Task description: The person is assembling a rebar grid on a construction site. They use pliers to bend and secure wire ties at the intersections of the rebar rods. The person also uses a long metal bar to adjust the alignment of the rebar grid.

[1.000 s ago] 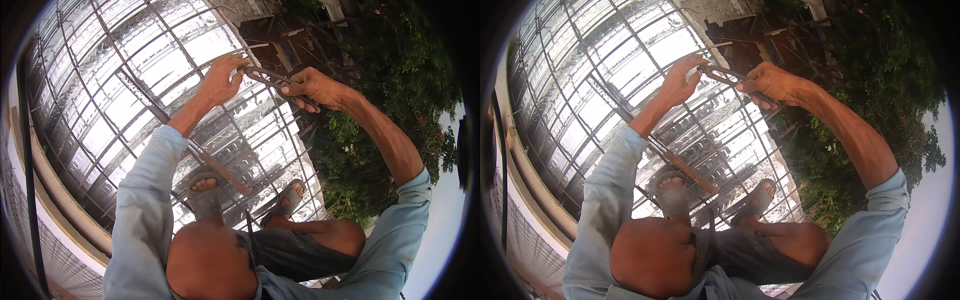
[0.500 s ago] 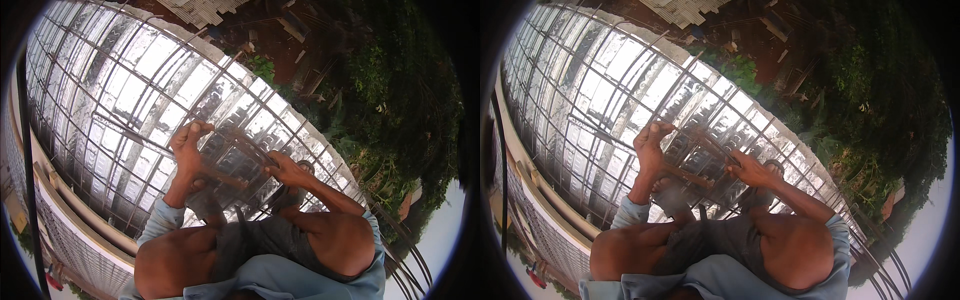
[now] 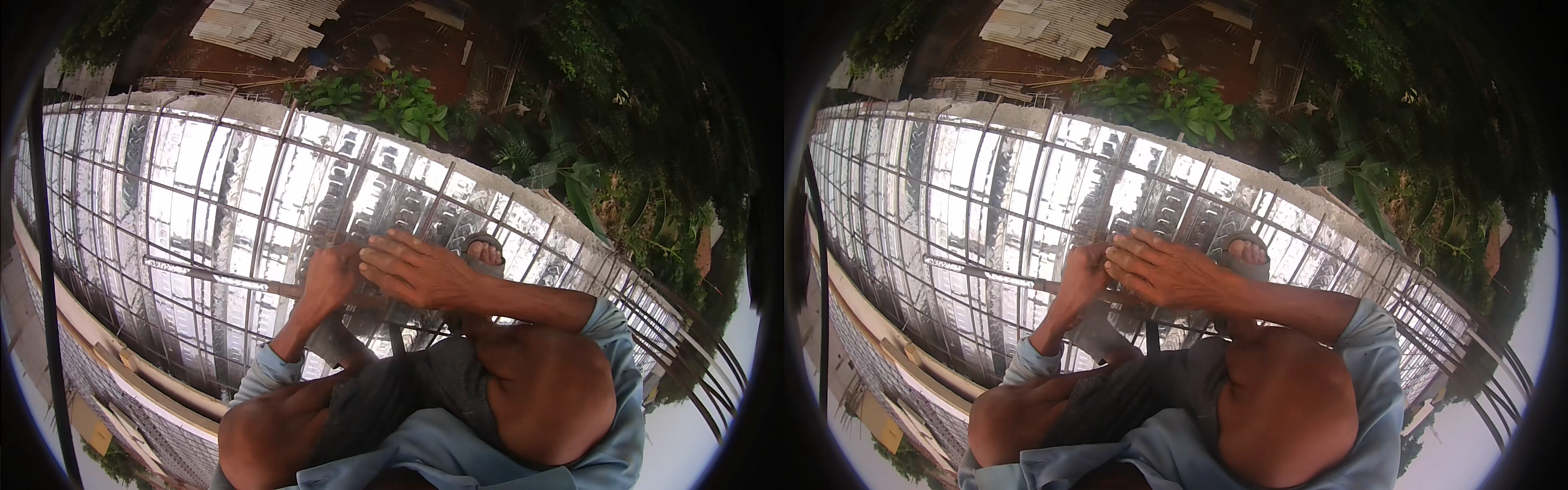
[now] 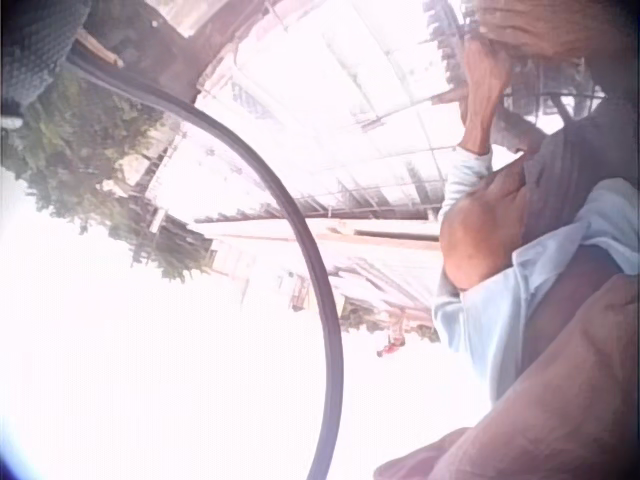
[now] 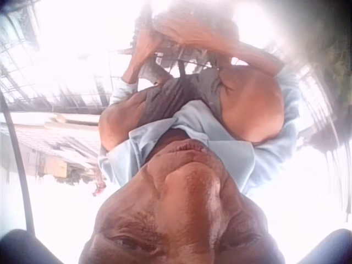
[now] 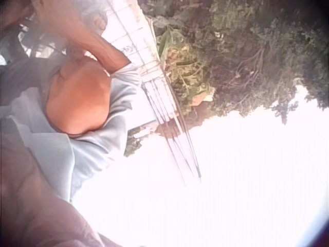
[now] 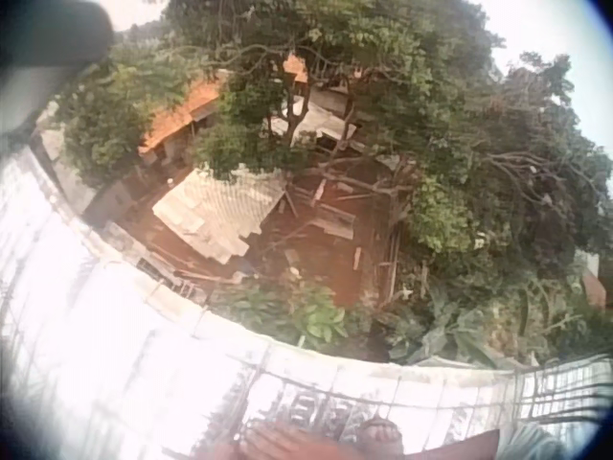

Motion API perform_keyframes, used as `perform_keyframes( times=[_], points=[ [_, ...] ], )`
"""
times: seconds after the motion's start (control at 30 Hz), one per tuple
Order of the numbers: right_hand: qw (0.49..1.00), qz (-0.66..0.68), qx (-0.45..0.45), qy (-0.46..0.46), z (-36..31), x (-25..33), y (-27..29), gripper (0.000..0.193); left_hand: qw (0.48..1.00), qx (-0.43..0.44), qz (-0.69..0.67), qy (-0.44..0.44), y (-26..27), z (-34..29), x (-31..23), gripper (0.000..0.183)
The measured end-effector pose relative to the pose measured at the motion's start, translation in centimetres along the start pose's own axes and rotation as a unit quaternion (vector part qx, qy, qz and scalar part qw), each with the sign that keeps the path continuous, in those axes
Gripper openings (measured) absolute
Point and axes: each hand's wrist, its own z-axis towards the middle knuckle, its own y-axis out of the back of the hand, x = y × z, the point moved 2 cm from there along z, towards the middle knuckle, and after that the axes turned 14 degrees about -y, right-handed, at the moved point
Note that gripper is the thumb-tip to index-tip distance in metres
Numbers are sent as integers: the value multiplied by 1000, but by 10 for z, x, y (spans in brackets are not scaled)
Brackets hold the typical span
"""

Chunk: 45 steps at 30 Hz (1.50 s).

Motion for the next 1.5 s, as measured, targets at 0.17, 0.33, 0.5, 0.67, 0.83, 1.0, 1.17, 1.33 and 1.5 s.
perform_keyframes(
  times=[0.17,0.33,0.5,0.67,0.83,1.0,1.17,1.33,1.5],
  points=[
    [952,34,241,-185,-14,-26,-38,28,949,84,-255,162,-9,19,-29,27],
    [953,88,187,-220,-46,-5,-53,15,869,106,-427,226,-15,-6,-23,26],
    [747,484,277,-361,-60,5,-51,24,851,204,-446,187,-15,-14,-26,23],
    [596,605,308,-429,-56,-6,-38,32,955,273,-76,-94,17,11,-55,22],
    [899,292,117,-305,-41,-25,-36,21,884,339,251,-202,11,30,-56,24],
    [877,266,134,-377,-26,-60,-21,18,954,142,146,-219,9,59,-23,27],
    [870,187,64,-453,-11,-141,-25,23,974,-218,-66,14,14,87,-17,29],
    [911,145,113,-370,26,-159,-58,22,985,-138,66,83,8,103,22,37],
    [909,183,119,-354,46,-156,-84,21,985,-113,113,70,15,110,24,35]
  ],
)
